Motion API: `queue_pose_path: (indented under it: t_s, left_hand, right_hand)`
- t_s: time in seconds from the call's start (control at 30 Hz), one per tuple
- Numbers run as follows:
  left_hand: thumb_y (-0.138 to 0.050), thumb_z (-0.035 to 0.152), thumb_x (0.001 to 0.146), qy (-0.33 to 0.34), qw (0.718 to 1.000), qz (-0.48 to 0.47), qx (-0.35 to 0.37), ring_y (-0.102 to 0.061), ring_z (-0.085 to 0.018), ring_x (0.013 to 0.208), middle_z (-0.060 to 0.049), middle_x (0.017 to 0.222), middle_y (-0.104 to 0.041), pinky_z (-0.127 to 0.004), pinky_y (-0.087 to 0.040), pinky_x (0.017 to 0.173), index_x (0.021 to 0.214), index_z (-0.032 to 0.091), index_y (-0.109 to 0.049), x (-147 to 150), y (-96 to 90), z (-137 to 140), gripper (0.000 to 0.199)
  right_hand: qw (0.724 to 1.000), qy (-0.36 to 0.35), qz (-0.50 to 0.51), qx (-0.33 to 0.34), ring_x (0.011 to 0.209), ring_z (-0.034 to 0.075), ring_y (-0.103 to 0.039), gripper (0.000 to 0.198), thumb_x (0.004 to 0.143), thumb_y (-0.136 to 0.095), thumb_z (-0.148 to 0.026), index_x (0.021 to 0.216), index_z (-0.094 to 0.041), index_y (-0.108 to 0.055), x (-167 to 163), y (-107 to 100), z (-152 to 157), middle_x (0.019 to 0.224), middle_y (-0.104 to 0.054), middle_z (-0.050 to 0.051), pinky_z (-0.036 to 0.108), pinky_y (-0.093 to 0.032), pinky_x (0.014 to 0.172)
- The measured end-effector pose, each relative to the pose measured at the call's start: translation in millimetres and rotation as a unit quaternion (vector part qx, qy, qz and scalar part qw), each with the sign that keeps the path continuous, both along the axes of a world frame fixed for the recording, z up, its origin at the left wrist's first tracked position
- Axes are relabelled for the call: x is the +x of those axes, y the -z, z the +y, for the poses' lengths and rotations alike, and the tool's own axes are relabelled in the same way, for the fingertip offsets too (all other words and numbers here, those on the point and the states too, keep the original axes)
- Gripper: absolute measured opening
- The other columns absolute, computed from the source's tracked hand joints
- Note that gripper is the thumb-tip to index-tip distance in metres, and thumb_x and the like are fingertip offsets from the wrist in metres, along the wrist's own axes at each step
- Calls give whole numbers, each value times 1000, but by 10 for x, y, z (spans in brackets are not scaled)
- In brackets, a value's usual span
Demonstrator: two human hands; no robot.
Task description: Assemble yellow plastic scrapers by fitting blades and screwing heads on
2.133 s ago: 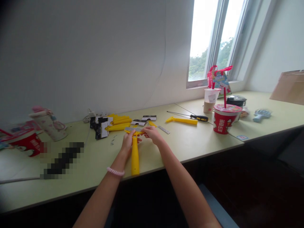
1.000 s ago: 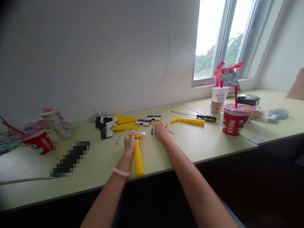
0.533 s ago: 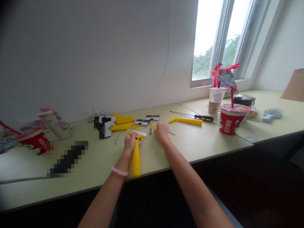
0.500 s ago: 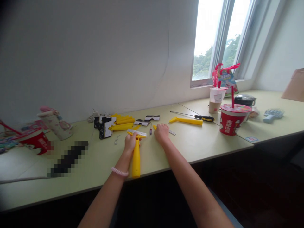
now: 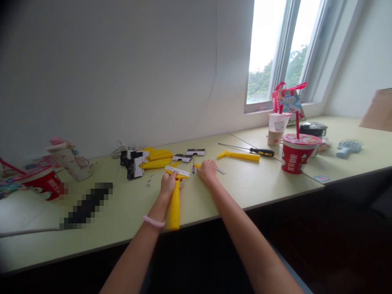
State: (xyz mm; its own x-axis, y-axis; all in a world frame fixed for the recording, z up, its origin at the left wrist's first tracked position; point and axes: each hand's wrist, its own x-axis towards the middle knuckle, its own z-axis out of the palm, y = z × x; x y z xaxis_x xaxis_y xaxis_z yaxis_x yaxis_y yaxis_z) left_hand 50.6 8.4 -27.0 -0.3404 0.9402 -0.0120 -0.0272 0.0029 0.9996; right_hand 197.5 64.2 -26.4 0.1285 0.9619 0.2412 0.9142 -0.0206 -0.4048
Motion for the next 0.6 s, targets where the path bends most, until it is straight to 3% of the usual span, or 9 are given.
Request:
queue_pose_path:
  t_s: [0.23, 0.43, 0.53, 0.6]
  left_hand:
    - [-53, 29, 70, -9, 1000, -1, 7, -48, -12, 32, -3, 54, -59, -23, -36, 33, 74, 13, -52, -22, 28, 27, 17]
    - [-52, 28, 70, -5, 1000, -1, 4, -47, -12, 31, -3, 54, -58, -24, -36, 32, 74, 13, -51, -12, 20, 17, 16]
    - [-53, 28, 70, 1, 1000, -7, 3, -47, -11, 31, -2, 52, -58, -23, -36, 32, 74, 13, -51, -5, 16, 12, 15]
    - [-53, 28, 70, 9, 1000, -2, 2, -46, -11, 31, -3, 52, -58, -23, -36, 33, 74, 13, -51, -2, 21, 15, 15]
  right_hand:
    - [999, -10, 32, -21, 98, 30, -50, 44, 67, -58, -51, 84, -12, -66, 8, -34, -20, 97, -62, 17, 35, -36, 80]
    - [992, -14, 126, 0, 86, 25, -57, 38, 69, -59, -33, 100, -13, -55, 52, -10, -55, 92, -63, 14, 32, -39, 74]
    - [972, -20, 233, 33, 87, 21, -57, 33, 70, -57, -23, 101, -15, -55, 85, 13, -2, 93, -63, 10, 30, -40, 76]
    - [934, -83, 344, 54, 86, 19, -57, 28, 70, -56, -23, 97, -16, -57, 86, 5, 24, 92, -63, 6, 29, -41, 75]
